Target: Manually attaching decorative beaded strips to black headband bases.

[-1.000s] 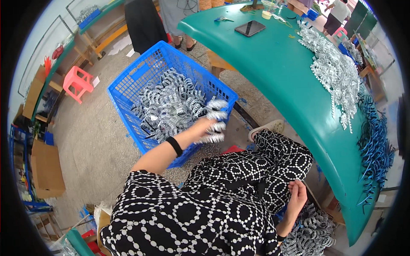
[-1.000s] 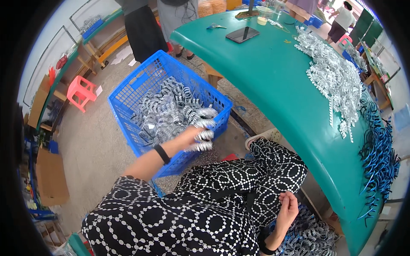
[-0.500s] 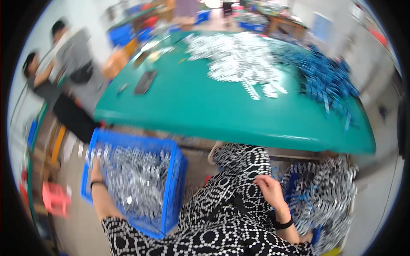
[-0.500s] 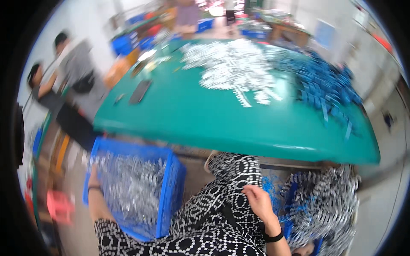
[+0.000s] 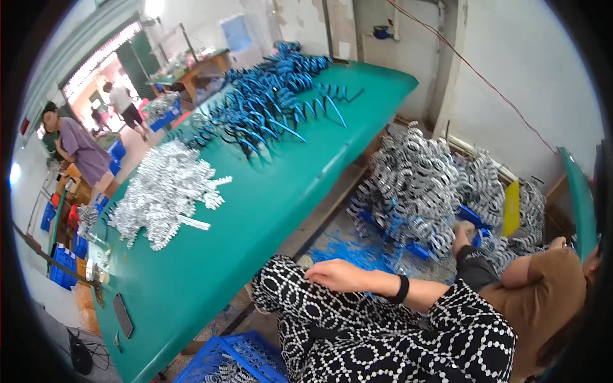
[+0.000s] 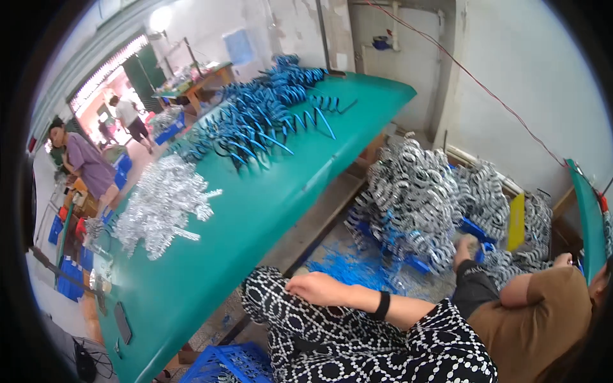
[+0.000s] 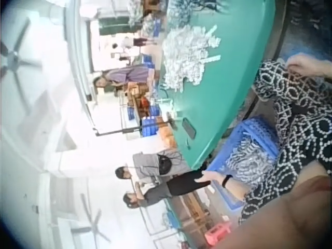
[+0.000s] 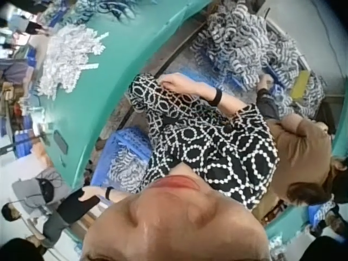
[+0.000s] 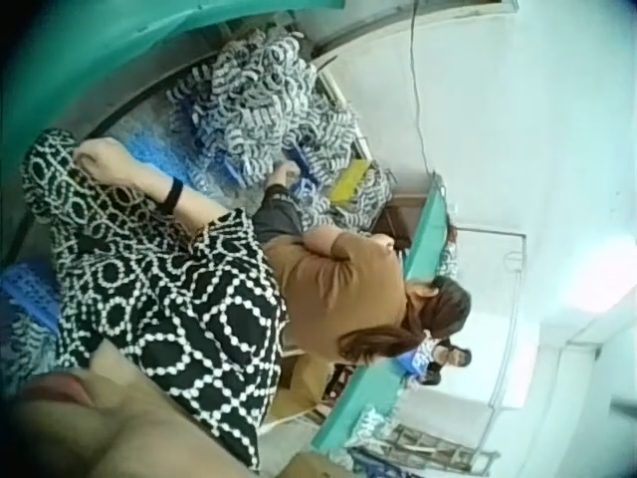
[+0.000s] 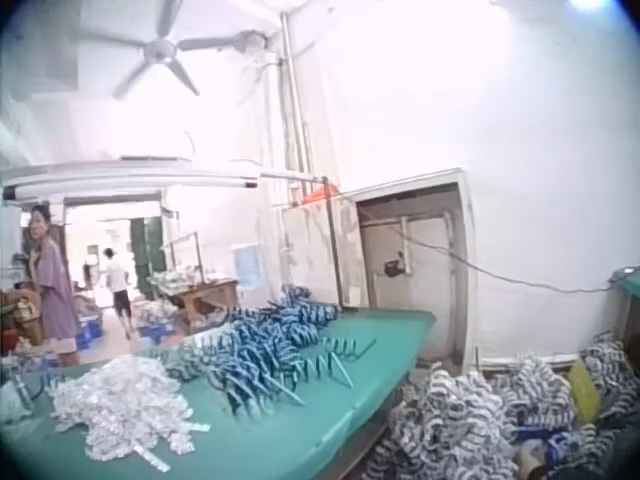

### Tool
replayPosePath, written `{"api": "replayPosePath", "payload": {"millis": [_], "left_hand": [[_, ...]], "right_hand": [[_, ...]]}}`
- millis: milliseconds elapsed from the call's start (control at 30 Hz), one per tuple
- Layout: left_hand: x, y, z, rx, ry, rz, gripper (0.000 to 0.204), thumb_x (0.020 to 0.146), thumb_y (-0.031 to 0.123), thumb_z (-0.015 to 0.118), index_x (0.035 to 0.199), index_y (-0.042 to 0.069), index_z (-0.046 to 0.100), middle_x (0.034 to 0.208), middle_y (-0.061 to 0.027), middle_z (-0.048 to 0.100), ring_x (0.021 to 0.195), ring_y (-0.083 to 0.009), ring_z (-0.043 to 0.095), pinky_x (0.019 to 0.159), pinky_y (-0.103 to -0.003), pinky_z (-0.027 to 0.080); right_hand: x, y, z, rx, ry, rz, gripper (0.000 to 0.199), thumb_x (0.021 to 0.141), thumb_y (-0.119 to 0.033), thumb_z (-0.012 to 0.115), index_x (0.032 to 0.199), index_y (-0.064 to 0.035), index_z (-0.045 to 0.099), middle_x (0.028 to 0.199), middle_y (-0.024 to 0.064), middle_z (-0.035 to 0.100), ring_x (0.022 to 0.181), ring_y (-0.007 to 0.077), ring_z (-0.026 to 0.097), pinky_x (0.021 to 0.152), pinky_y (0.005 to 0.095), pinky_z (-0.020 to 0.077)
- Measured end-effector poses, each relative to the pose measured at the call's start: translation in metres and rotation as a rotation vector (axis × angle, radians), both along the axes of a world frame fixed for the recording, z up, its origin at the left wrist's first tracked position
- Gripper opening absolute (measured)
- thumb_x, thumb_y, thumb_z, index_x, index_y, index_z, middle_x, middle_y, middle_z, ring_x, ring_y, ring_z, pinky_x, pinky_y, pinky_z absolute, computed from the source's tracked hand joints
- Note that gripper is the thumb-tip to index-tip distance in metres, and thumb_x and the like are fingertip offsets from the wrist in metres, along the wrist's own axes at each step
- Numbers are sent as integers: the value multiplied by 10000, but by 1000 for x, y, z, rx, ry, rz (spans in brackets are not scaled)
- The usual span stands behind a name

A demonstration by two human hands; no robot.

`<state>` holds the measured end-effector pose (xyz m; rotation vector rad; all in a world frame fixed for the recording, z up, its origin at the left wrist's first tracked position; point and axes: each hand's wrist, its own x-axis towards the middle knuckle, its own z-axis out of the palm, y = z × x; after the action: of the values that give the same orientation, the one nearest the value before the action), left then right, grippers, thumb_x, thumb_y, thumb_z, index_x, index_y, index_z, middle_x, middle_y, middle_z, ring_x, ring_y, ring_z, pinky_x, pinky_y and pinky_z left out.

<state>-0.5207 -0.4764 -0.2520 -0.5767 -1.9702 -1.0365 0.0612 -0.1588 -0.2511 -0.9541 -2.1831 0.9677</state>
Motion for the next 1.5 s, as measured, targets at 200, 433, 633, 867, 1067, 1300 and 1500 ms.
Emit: {"api": "replayPosePath", "payload": {"millis": [200, 433, 633, 867, 1067, 1300, 1500], "left_hand": [[124, 102, 93, -131, 145, -170, 545, 879, 177, 512, 1302, -106, 318, 1289, -301, 393, 1186, -411, 401, 1018, -459, 294], [190, 219, 87, -223, 56, -887, 454, 822, 11, 464, 1271, -29, 408, 1349, -219, 379, 1264, -375, 336, 1033, -463, 285], [236, 251, 67, -489, 138, -1137, 358, 793, -49, 433, 1139, 1, 511, 1325, -228, 408, 1263, -414, 340, 1015, -486, 299], [247, 252, 64, -570, 173, -1163, 243, 825, 2, 468, 1039, -9, 582, 1233, -222, 476, 1157, -367, 441, 950, -436, 368], [233, 253, 51, -484, -300, -1196, 286, 808, -62, 434, 1061, -26, 561, 1307, -206, 452, 1226, -322, 429, 974, -408, 369], [310, 337, 92, -148, -1012, -1723, 436, 939, 201, 437, 1297, -44, 394, 1359, -194, 397, 1245, -297, 405, 974, -413, 375], [360, 384, 115, 313, -1713, -2167, 588, 930, 389, 426, 1373, 31, 279, 1411, -220, 282, 1281, -324, 340, 974, -486, 387]], "right_hand": [[16, 68, 30, 215, 62, -58, 176, 827, -97, 509, 971, -58, 603, 876, 106, 650, 831, 292, 622, 729, 379, 494], [21, 195, 54, 418, 16, -271, 170, 785, -97, 513, 898, -59, 635, 868, 136, 649, 817, 319, 619, 707, 407, 492], [1, 302, 62, 262, -189, -682, 200, 818, -169, 528, 907, -32, 643, 902, 174, 636, 886, 360, 595, 765, 440, 471], [-19, 336, 58, -83, 3, -460, 232, 763, -214, 624, 861, -12, 681, 791, 170, 656, 754, 305, 629, 683, 399, 483], [-22, 255, 92, 291, 276, -366, 180, 828, -159, 579, 929, -12, 606, 861, 130, 609, 782, 274, 582, 704, 360, 456], [-11, 132, 81, 419, 431, -473, 72, 823, 20, 551, 892, 3, 542, 796, 117, 533, 712, 271, 534, 626, 322, 433], [-22, 64, 42, 801, 241, -327, 253, 672, 100, 615, 898, -5, 573, 824, 119, 584, 704, 270, 567, 599, 340, 474]]}}
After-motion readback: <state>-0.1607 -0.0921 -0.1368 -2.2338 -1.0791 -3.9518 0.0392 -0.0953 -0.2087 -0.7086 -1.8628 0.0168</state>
